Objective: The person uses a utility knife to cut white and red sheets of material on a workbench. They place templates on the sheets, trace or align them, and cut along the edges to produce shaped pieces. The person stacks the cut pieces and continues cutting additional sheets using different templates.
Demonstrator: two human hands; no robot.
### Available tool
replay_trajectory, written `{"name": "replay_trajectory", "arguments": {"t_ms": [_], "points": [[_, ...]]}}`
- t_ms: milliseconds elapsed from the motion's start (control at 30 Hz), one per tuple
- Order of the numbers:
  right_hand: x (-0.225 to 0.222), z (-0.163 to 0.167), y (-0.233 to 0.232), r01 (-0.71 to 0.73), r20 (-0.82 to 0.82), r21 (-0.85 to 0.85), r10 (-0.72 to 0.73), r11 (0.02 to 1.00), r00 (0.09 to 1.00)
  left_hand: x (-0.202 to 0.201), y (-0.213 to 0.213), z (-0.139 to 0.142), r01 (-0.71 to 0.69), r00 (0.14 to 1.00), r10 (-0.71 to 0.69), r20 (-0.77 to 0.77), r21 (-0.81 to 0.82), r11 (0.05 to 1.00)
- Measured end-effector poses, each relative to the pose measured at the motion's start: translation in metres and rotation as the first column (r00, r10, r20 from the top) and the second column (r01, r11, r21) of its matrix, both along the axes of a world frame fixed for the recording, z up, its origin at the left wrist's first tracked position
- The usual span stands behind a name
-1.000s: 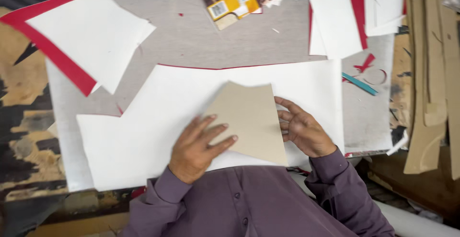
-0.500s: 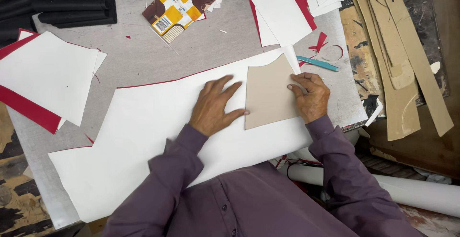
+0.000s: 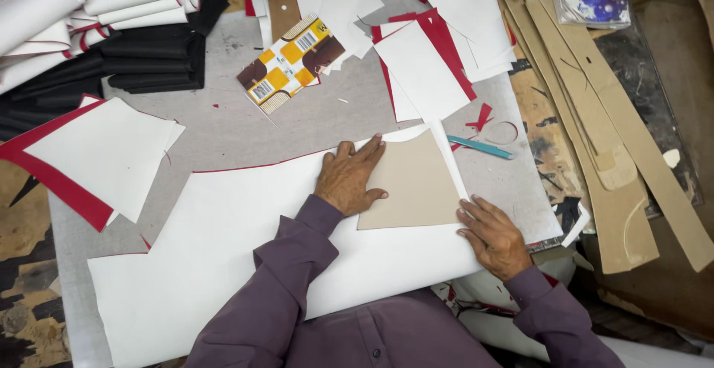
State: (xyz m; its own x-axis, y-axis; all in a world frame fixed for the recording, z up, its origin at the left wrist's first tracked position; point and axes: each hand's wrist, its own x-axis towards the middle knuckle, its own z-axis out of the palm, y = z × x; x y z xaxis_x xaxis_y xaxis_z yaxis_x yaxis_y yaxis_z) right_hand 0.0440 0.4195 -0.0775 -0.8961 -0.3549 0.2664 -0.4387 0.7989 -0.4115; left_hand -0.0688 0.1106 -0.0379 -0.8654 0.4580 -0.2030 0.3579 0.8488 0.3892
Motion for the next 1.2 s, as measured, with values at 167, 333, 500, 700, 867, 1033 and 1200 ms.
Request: {"name": "replay_trajectory", "arguments": {"t_ms": [167,333,500,700,867,1033,1200], "points": [[-0.035,0.012,0.011,0.114,0.316,0.164,-0.162,0.98,0.935,0.001,0.013,0.002,-0.091,0.991,0.095,0.097,-0.043,0.995],[-0.172,0.043,-0.02,0.333,0.205,-0.184,-0.295,0.925,0.933,0.002,0.014,-0.001,-0.153,0.978,0.153,0.144,-0.008,0.988],[-0.288,0.055,-0.085,0.492,0.27,-0.043,-0.464,0.87,0.844,0.001,0.013,-0.001,-0.165,0.967,0.164,0.196,-0.014,0.986],[-0.304,0.046,-0.104,0.568,0.351,0.004,-0.533,0.823,0.77,-0.005,0.009,-0.004,-0.175,0.97,0.166,0.178,0.041,0.984],[-0.317,0.022,-0.093,0.438,0.059,0.06,-0.441,0.897,0.896,-0.007,0.009,-0.016,-0.165,0.97,0.152,0.188,0.056,0.985],[-0.329,0.005,-0.084,0.427,0.245,-0.042,-0.405,0.903,0.881,-0.009,0.01,-0.022,-0.162,0.969,0.144,0.201,0.073,0.984],[-0.324,0.004,-0.087,0.371,0.124,-0.075,-0.36,0.926,0.925,-0.011,0.008,-0.021,-0.164,0.968,0.144,0.204,0.085,0.983]]}}
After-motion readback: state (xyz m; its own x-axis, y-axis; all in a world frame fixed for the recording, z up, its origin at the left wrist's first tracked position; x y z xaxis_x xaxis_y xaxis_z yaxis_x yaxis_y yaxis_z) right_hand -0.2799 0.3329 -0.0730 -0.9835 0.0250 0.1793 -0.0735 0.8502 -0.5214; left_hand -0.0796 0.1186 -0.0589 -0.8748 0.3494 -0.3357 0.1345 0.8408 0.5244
